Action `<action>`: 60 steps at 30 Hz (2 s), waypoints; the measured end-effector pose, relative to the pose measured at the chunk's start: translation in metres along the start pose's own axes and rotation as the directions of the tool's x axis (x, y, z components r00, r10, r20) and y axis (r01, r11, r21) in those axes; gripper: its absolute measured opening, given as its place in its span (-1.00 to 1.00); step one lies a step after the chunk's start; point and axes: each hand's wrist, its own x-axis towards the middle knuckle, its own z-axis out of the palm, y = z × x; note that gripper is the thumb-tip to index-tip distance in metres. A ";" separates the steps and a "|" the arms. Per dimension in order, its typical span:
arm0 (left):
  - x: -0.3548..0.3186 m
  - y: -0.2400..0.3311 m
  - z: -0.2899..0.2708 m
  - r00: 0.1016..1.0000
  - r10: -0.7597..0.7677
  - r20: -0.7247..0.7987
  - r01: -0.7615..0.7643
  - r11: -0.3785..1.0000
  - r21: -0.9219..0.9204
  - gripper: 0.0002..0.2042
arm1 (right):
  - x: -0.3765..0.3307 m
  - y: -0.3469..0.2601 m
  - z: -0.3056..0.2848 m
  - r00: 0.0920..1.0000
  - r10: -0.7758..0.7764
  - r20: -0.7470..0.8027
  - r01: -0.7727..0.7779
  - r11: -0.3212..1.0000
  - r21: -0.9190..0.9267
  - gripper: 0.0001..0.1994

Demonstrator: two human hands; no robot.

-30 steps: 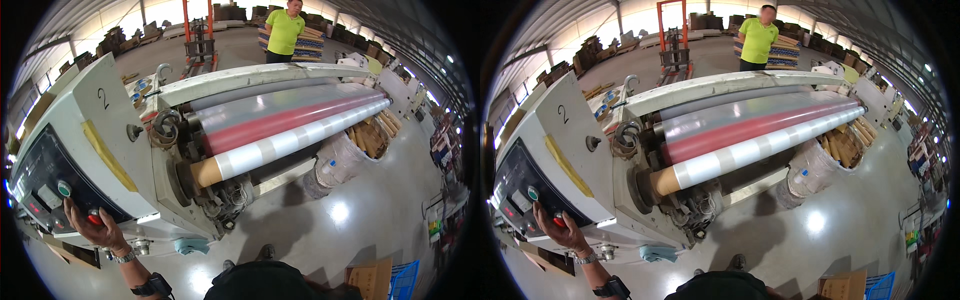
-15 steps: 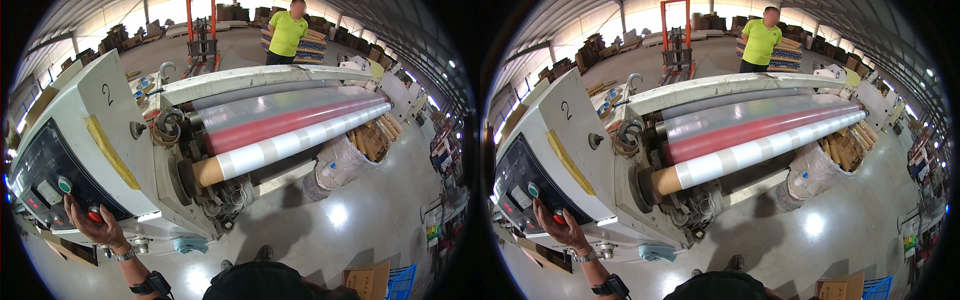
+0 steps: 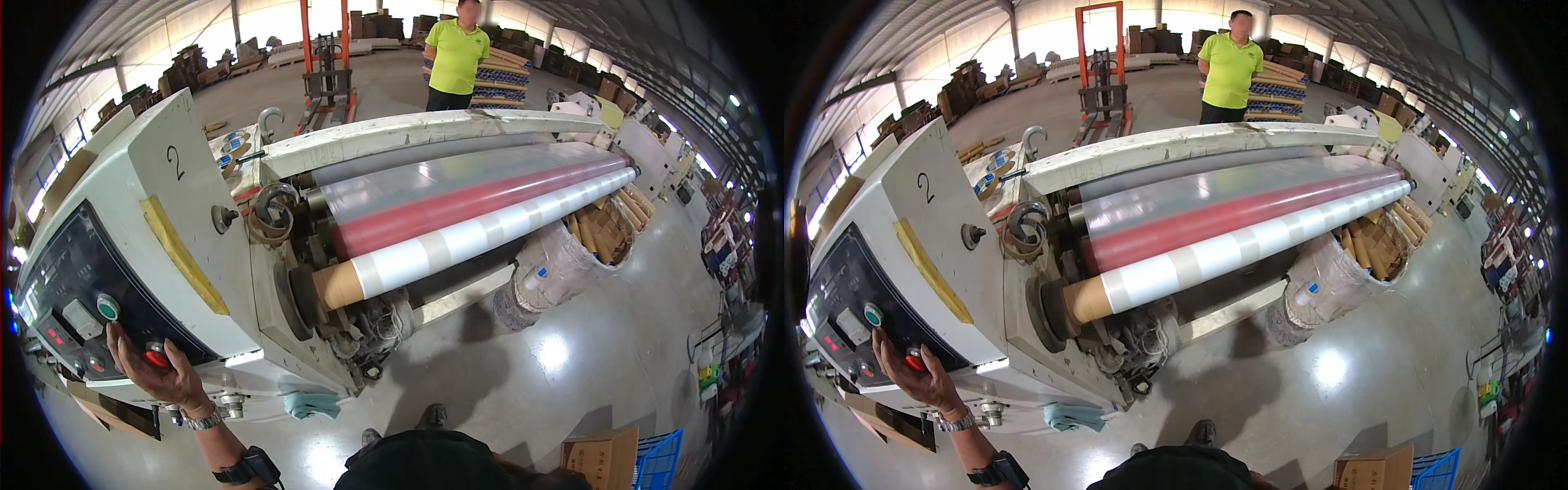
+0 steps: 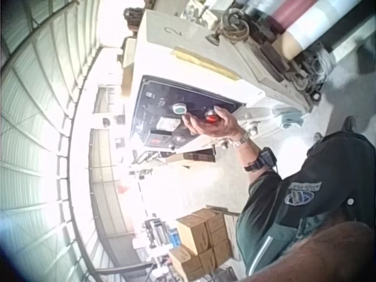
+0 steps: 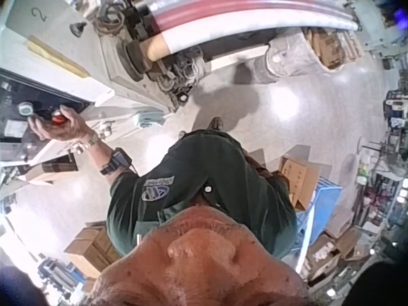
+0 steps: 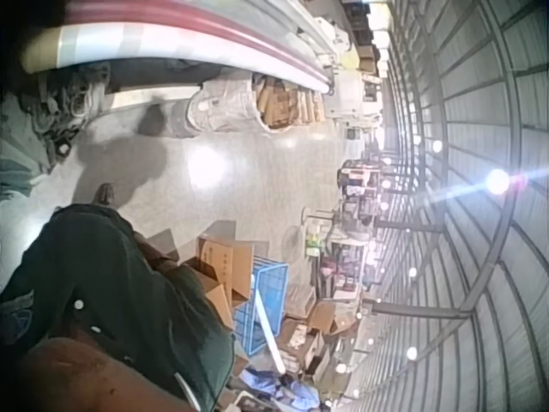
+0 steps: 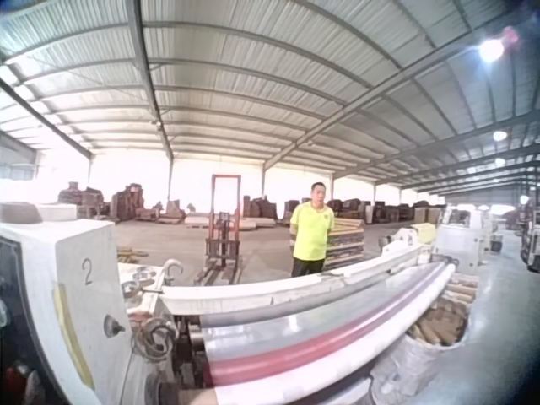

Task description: Operates an industrial machine to wind plastic film onto cardboard tubes, loading empty tubes and removing completed rolls.

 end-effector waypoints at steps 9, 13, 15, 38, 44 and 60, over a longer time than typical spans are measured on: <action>-0.002 -0.002 0.000 1.000 -0.006 0.006 0.006 1.000 -0.005 -0.46 | 0.003 0.009 0.009 1.000 0.009 0.008 -0.009 1.000 0.013 -0.55; -0.002 -0.002 0.001 1.000 -0.001 -0.001 0.001 1.000 -0.025 -0.47 | 0.005 0.011 0.009 1.000 0.013 0.004 -0.013 1.000 0.014 -0.55; -0.001 -0.004 -0.001 1.000 0.002 0.004 -0.002 1.000 -0.018 -0.46 | 0.006 0.010 0.011 1.000 0.011 0.007 -0.011 1.000 0.009 -0.55; -0.003 -0.014 -0.009 0.996 0.040 0.082 -0.057 0.972 0.226 -0.53 | 0.038 0.035 0.052 0.997 -0.061 -0.050 0.068 0.986 0.154 -0.55; 0.002 -0.013 -0.009 0.994 0.065 0.089 -0.081 0.979 0.188 -0.53 | 0.054 0.054 0.063 0.995 -0.073 -0.071 0.084 0.982 0.167 -0.55; -0.003 -0.013 -0.009 0.996 0.029 0.081 -0.045 0.976 0.213 -0.52 | 0.026 0.032 0.047 0.997 -0.047 -0.067 0.057 0.985 0.164 -0.55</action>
